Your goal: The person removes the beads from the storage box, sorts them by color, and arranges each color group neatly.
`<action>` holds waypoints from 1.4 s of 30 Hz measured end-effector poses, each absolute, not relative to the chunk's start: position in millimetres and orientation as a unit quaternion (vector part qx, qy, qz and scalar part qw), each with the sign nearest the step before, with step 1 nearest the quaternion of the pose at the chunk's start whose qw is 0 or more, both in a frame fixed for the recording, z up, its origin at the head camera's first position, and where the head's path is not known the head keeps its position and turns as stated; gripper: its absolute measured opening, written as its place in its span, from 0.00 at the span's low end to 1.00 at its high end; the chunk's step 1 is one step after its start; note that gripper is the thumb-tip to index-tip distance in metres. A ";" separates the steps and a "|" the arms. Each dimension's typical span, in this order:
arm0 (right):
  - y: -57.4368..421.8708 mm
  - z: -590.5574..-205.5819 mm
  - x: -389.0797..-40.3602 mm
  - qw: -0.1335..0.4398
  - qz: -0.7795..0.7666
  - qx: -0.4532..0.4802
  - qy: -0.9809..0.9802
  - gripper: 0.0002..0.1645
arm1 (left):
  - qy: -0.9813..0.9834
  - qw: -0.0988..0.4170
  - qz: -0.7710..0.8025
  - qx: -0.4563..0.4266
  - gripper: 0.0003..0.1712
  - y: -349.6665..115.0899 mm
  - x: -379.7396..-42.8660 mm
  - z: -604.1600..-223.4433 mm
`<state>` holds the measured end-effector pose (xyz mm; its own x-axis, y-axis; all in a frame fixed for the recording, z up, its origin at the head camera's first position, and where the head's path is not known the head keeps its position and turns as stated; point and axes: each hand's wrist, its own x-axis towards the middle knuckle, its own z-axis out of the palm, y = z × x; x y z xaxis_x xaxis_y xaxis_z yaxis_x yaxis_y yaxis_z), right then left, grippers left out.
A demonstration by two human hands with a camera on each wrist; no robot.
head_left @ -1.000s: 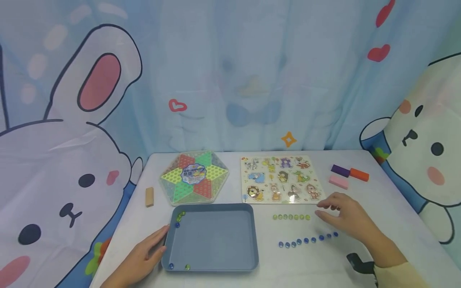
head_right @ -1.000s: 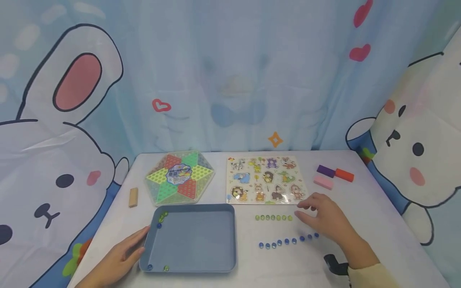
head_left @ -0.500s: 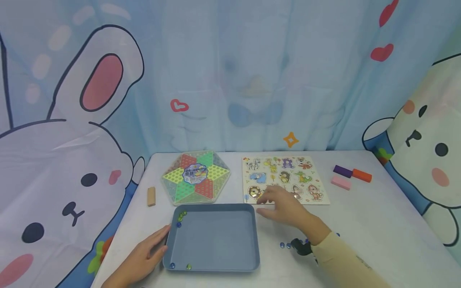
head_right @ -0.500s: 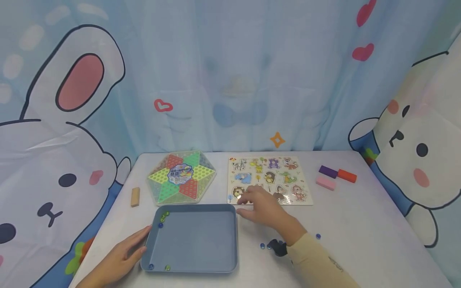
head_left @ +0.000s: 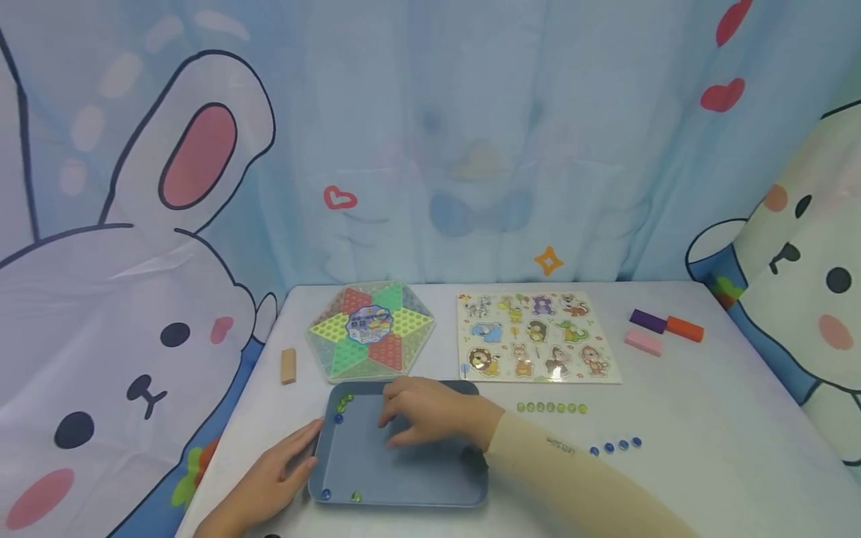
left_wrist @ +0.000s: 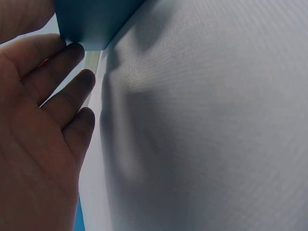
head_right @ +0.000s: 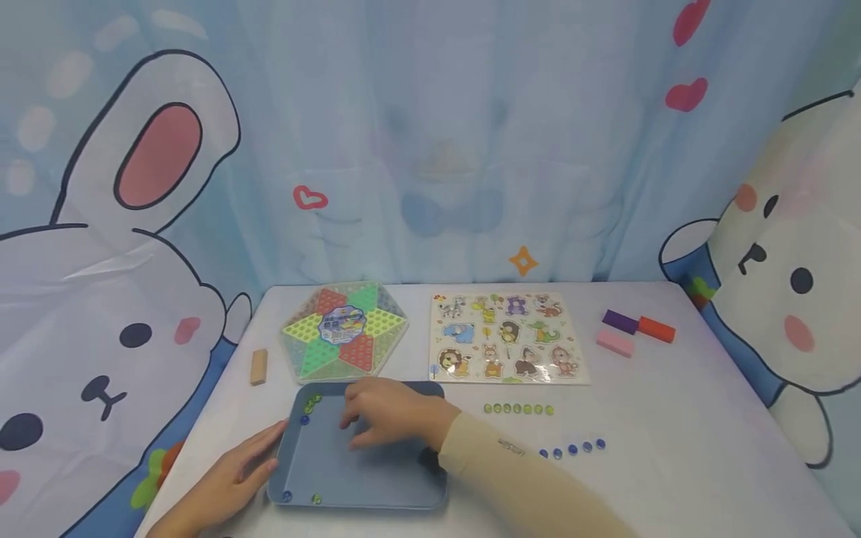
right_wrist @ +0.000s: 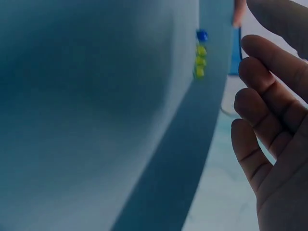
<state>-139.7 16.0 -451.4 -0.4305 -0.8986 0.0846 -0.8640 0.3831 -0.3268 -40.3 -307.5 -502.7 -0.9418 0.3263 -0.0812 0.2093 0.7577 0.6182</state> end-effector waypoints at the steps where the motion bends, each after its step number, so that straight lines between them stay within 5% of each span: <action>1: 9.3 -455.7 -139.9 0.054 -0.158 -0.541 0.824 0.17 | 0.932 0.094 0.319 0.143 0.34 -307.5 -40.6 -503.6; 23: -49.3 -484.9 -117.6 0.154 -0.120 -0.619 0.760 0.16 | 0.930 0.094 0.323 0.152 0.34 -307.4 -44.8 -508.5; 42: -53.9 -481.6 -109.0 0.144 -0.099 -0.627 0.759 0.07 | 0.932 0.078 0.319 0.156 0.34 -311.3 -43.4 -511.7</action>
